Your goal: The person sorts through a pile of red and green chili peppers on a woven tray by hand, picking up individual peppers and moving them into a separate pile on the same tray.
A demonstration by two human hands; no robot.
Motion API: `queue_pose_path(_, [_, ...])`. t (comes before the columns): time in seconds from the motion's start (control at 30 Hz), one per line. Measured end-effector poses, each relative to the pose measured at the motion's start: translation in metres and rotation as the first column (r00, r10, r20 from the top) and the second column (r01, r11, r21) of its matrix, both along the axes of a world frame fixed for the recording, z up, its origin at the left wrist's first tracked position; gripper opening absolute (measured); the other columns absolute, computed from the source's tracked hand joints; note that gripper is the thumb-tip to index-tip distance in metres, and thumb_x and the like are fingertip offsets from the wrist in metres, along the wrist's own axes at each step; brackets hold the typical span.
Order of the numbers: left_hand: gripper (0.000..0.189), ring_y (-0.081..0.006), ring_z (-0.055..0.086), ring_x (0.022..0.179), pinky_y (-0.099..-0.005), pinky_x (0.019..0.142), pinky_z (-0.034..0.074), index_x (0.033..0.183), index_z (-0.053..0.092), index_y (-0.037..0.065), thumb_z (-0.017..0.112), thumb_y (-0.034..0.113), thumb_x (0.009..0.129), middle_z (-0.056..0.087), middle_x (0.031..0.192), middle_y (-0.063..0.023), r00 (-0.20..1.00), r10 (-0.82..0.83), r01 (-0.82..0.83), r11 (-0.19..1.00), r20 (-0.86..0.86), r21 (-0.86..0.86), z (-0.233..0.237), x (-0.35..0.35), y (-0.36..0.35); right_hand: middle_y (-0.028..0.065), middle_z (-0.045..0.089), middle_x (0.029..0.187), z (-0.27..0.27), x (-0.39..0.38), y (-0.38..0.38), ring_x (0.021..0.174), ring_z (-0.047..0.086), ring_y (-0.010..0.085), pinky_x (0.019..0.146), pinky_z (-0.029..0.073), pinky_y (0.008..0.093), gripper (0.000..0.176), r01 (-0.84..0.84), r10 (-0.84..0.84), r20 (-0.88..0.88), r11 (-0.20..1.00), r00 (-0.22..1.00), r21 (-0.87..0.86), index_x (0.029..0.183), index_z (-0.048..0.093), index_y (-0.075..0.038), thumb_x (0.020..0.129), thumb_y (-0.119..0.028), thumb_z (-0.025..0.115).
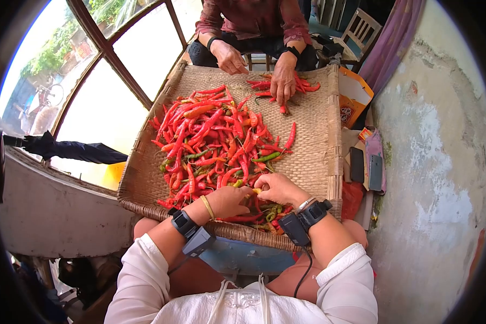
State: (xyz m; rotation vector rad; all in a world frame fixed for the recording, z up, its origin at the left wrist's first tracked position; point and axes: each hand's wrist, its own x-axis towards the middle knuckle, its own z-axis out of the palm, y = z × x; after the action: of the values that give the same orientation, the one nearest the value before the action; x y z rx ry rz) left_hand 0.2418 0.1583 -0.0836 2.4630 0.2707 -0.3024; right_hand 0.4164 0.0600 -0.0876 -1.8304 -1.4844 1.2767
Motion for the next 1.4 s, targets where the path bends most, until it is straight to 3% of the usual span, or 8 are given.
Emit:
queue_pose_path(0.23, [0.049, -0.0329, 0.059, 0.076, -0.0414, 0.066, 0.045, 0.112, 0.043, 0.004, 0.064, 0.025, 0.073, 0.061, 0.079, -0.0164, 0.996, 0.086, -0.086, 0.996, 0.012, -0.011, -0.005, 0.003, -0.003, 0.0116, 0.063, 0.082, -0.008, -0.005, -0.002, 0.074, 0.061, 0.0215, 0.066, 0.047, 0.0324, 0.031, -0.102, 0.058, 0.283, 0.985, 0.957, 0.141, 0.099, 0.058, -0.006, 0.072, -0.022, 0.062])
queue_pose_path(0.4, [0.027, -0.033, 0.056, 0.078, -0.0394, 0.071, 0.043, 0.09, 0.053, 0.003, 0.062, 0.024, 0.075, 0.056, 0.078, -0.0156, 0.943, 0.194, -0.194, 0.981, 0.271, -0.027, 0.011, 0.005, 0.001, 0.0117, 0.063, 0.078, 0.034, -0.009, -0.004, 0.066, 0.06, 0.0215, 0.063, 0.046, 0.0309, 0.023, 0.123, -0.116, -0.325, 0.992, 0.939, 0.0, 0.093, 0.062, -0.005, 0.075, -0.019, 0.059])
queue_pose_path(0.6, [0.024, -0.0333, 0.056, 0.072, -0.0399, 0.07, 0.042, 0.077, 0.056, 0.002, 0.059, 0.027, 0.078, 0.056, 0.072, -0.0154, 0.945, 0.187, -0.177, 0.982, 0.269, -0.062, 0.019, 0.008, 0.0, 0.0048, 0.058, 0.063, 0.044, 0.013, -0.006, 0.064, 0.058, 0.0098, 0.056, 0.045, 0.0238, 0.018, -0.006, -0.035, 0.166, 0.971, 0.985, 0.24, 0.087, 0.061, 0.0, 0.082, -0.017, 0.056])
queue_pose_path(0.8, [0.027, -0.0336, 0.057, 0.066, -0.0413, 0.061, 0.045, 0.078, 0.057, 0.003, 0.057, 0.03, 0.078, 0.057, 0.066, -0.0158, 0.944, 0.24, -0.241, 0.97, 0.226, -0.026, 0.022, 0.003, 0.002, 0.0031, 0.056, 0.064, 0.061, 0.036, -0.009, 0.056, 0.056, 0.0082, 0.049, 0.044, 0.0207, 0.018, 0.359, -0.314, -0.336, 0.93, 0.888, 0.079, 0.083, 0.058, 0.0, 0.086, -0.017, 0.052])
queue_pose_path(1.0, [0.025, -0.0297, 0.059, 0.075, -0.0396, 0.065, 0.047, 0.084, 0.061, 0.007, 0.056, 0.032, 0.078, 0.06, 0.078, -0.0126, 0.947, 0.28, -0.314, 0.913, 0.16, 0.262, 0.022, -0.005, 0.01, 0.0129, 0.056, 0.094, 0.052, 0.047, -0.009, 0.066, 0.057, 0.0115, 0.051, 0.048, 0.021, 0.062, 0.789, -0.544, -0.696, 0.612, 0.469, 0.052, 0.137, 0.016, -0.005, 0.088, -0.019, 0.051])
queue_pose_path(1.17, [0.026, -0.0304, 0.058, 0.081, -0.0379, 0.072, 0.048, 0.09, 0.062, 0.009, 0.055, 0.031, 0.079, 0.056, 0.094, -0.013, 0.938, 0.33, -0.338, 0.809, 0.104, 0.481, 0.019, -0.01, 0.013, 0.0119, 0.058, 0.089, 0.036, 0.027, -0.001, 0.071, 0.06, 0.0167, 0.055, 0.048, 0.0285, 0.045, 0.196, -0.2, -0.181, 0.98, 0.963, -0.041, 0.119, 0.047, -0.004, 0.081, -0.024, 0.059])
queue_pose_path(1.27, [0.026, -0.0315, 0.058, 0.081, -0.0381, 0.073, 0.048, 0.091, 0.062, 0.008, 0.057, 0.03, 0.078, 0.054, 0.097, -0.0143, 0.965, 0.259, -0.247, 0.861, 0.036, 0.444, 0.017, -0.011, 0.014, 0.0144, 0.058, 0.091, 0.006, 0.013, -0.004, 0.078, 0.058, 0.0258, 0.07, 0.047, 0.0347, 0.04, -0.253, 0.22, 0.303, 0.964, 0.927, 0.075, 0.112, 0.054, -0.006, 0.077, -0.024, 0.061])
queue_pose_path(1.4, [0.028, -0.03, 0.057, 0.086, -0.0394, 0.074, 0.047, 0.091, 0.061, 0.008, 0.061, 0.029, 0.073, 0.052, 0.098, -0.0123, 0.989, 0.144, -0.129, 0.943, -0.025, 0.307, 0.007, -0.008, 0.021, 0.0151, 0.06, 0.092, 0.002, 0.0, -0.006, 0.091, 0.056, 0.0328, 0.08, 0.044, 0.0389, 0.04, -0.38, 0.346, 0.385, 0.925, 0.856, 0.015, 0.108, 0.058, -0.011, 0.073, -0.031, 0.063])
